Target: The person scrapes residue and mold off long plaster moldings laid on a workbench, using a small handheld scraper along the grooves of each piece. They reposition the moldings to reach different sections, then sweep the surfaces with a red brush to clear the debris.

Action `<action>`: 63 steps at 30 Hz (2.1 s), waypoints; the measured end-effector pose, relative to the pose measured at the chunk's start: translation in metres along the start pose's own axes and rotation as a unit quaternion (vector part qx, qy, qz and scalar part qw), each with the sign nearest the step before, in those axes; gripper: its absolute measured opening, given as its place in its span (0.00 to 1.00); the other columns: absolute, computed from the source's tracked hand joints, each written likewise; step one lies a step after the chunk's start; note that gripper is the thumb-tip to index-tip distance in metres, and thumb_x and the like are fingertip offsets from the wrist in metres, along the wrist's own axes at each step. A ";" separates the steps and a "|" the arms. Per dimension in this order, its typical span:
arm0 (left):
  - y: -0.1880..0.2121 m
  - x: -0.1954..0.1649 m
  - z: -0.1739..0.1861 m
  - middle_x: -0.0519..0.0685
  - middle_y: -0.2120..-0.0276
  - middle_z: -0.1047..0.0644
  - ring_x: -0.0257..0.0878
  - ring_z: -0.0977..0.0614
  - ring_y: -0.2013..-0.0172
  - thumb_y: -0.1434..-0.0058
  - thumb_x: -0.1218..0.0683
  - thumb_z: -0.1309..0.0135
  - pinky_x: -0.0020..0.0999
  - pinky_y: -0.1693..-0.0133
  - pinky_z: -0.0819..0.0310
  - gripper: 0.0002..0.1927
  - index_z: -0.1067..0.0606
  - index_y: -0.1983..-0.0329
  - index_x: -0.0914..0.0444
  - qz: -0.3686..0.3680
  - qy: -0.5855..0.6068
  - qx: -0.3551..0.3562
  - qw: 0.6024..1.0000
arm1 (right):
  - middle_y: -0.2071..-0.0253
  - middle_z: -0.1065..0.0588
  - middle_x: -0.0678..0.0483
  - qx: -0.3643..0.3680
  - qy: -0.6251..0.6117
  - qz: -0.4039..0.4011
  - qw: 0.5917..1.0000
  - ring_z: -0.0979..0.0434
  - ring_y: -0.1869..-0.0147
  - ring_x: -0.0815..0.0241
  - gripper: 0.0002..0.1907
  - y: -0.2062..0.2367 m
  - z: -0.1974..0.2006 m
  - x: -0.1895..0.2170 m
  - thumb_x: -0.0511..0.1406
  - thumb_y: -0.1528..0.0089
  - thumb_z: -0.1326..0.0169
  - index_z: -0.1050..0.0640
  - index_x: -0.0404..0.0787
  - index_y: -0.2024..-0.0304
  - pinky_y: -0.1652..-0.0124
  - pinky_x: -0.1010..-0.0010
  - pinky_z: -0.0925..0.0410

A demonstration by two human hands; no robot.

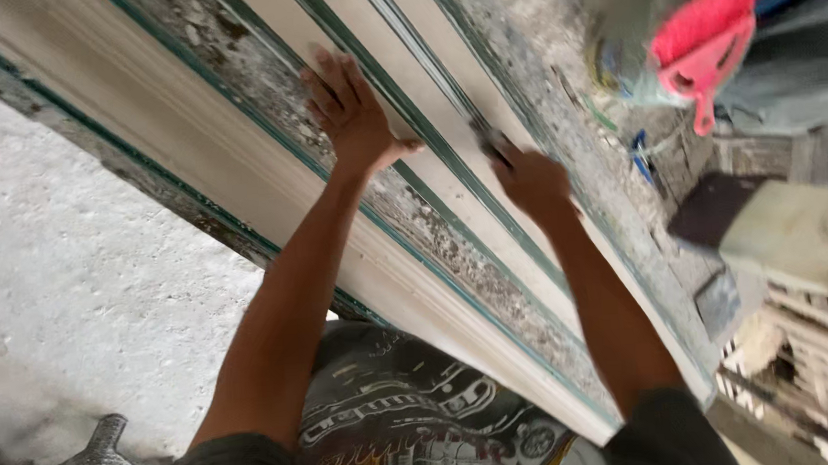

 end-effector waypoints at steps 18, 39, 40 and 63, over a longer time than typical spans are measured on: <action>-0.008 -0.007 0.012 0.69 0.27 0.71 0.75 0.71 0.29 0.69 0.25 0.24 0.81 0.35 0.68 0.88 0.70 0.25 0.69 0.032 0.035 -0.007 0.999 | 0.61 0.23 0.42 -0.025 0.033 0.045 0.998 0.19 0.61 0.37 0.26 -0.064 0.049 0.080 0.53 0.32 0.56 0.33 0.60 0.32 0.64 0.43 0.28; -0.007 0.001 0.011 0.68 0.26 0.73 0.76 0.73 0.29 0.68 0.26 0.25 0.80 0.35 0.68 0.88 0.69 0.24 0.68 0.045 0.062 0.038 0.996 | 0.64 0.19 0.46 -0.146 -0.001 0.183 0.972 0.19 0.60 0.38 0.20 -0.184 0.140 0.207 0.51 0.27 0.56 0.28 0.55 0.37 0.60 0.43 0.27; -0.006 0.000 0.009 0.69 0.26 0.73 0.76 0.73 0.29 0.68 0.25 0.25 0.81 0.35 0.69 0.87 0.69 0.24 0.68 0.045 0.061 0.048 0.996 | 0.63 0.20 0.45 -0.170 0.018 0.194 0.966 0.19 0.61 0.37 0.21 -0.179 0.137 0.200 0.51 0.29 0.55 0.28 0.56 0.36 0.62 0.43 0.27; -0.009 -0.001 0.021 0.69 0.27 0.74 0.78 0.71 0.29 0.62 0.23 0.28 0.80 0.34 0.64 0.84 0.70 0.24 0.68 0.005 0.009 0.032 0.999 | 0.49 0.20 0.46 0.105 0.098 -0.020 0.989 0.19 0.49 0.39 0.28 0.035 0.031 -0.034 0.58 0.33 0.64 0.30 0.67 0.34 0.50 0.45 0.27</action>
Point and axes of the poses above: each hand's wrist, its own y-axis away from the middle knuckle, its own z-axis out of the back of the hand, x = y × z, the point moved 2 cm from there along -y, towards the middle knuckle
